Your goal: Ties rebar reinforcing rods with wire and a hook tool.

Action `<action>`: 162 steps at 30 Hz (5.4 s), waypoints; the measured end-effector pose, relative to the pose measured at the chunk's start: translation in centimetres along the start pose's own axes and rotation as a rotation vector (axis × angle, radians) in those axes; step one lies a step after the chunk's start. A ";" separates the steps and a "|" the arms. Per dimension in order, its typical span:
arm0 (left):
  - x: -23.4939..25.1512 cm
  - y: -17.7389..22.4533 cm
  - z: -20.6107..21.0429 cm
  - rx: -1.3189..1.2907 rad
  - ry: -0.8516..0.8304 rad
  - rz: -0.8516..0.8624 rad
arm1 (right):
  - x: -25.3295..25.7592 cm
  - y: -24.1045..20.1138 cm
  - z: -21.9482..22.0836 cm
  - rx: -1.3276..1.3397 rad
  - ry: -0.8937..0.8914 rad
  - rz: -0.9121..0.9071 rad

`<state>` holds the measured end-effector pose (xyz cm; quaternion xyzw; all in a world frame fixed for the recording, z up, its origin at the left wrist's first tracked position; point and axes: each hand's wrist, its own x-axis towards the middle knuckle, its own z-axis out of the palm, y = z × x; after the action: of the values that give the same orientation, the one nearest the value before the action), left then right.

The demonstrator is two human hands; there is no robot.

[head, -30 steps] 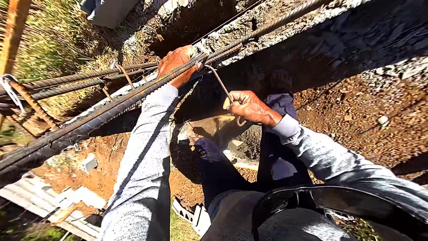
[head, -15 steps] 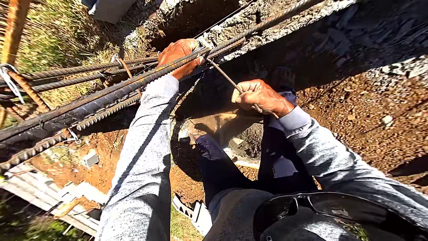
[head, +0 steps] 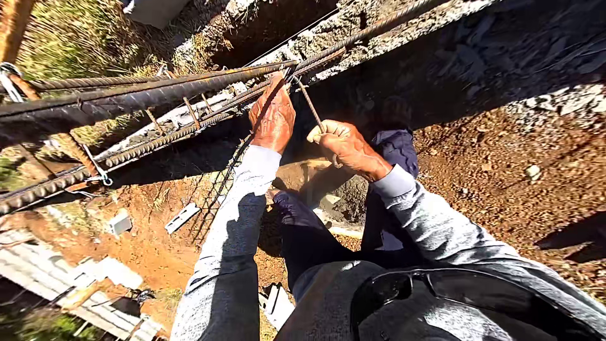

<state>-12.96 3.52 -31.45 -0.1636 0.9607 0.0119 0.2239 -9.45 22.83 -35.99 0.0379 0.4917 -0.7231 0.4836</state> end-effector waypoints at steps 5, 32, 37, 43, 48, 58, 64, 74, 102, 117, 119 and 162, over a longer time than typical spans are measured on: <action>-0.9 2.3 2.1 -0.137 0.043 -0.168 | 0.2 -0.1 -0.4 -0.034 -0.009 0.003; -1.0 4.1 6.8 -2.289 -0.309 -0.481 | 4.0 -2.8 -10.3 -0.609 -0.392 -0.167; -0.9 5.0 7.2 -2.347 -0.276 -0.468 | 4.6 -3.1 -11.3 -0.674 -0.433 -0.125; -0.5 5.5 8.1 -2.399 -0.255 -0.398 | 5.8 -5.6 -12.4 -1.082 -0.475 -0.160; -0.3 6.2 8.2 -2.395 -0.237 -0.384 | 4.3 -5.3 -10.6 -1.310 -0.360 -0.150; -0.1 6.2 7.3 -2.279 -0.283 -0.538 | -0.2 -4.0 -3.2 -1.506 0.012 0.002; -0.2 5.1 7.5 -2.268 -0.375 -0.479 | 0.1 -4.0 -6.5 -1.114 -0.263 0.026; -0.2 5.0 7.4 -2.257 -0.363 -0.489 | -1.0 0.6 -8.1 0.375 -0.323 0.103; -0.1 4.7 8.2 -2.354 -0.393 -0.389 | -3.4 1.5 -3.9 0.879 0.022 -0.042; -0.1 5.2 7.7 -2.330 -0.323 -0.432 | -2.8 1.2 -5.2 0.224 0.174 -0.311; 0.1 5.2 7.7 -2.331 -0.308 -0.453 | -3.0 1.0 -5.1 0.082 0.191 -0.341; 1.4 -0.6 7.4 -2.202 -0.664 -0.212 | -2.6 1.4 10.5 -1.519 0.170 -0.028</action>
<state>-10.81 3.21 -38.72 -0.3389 0.3054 0.8668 0.2013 -2.61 16.65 -30.17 -0.2559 0.8899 -0.1871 0.3281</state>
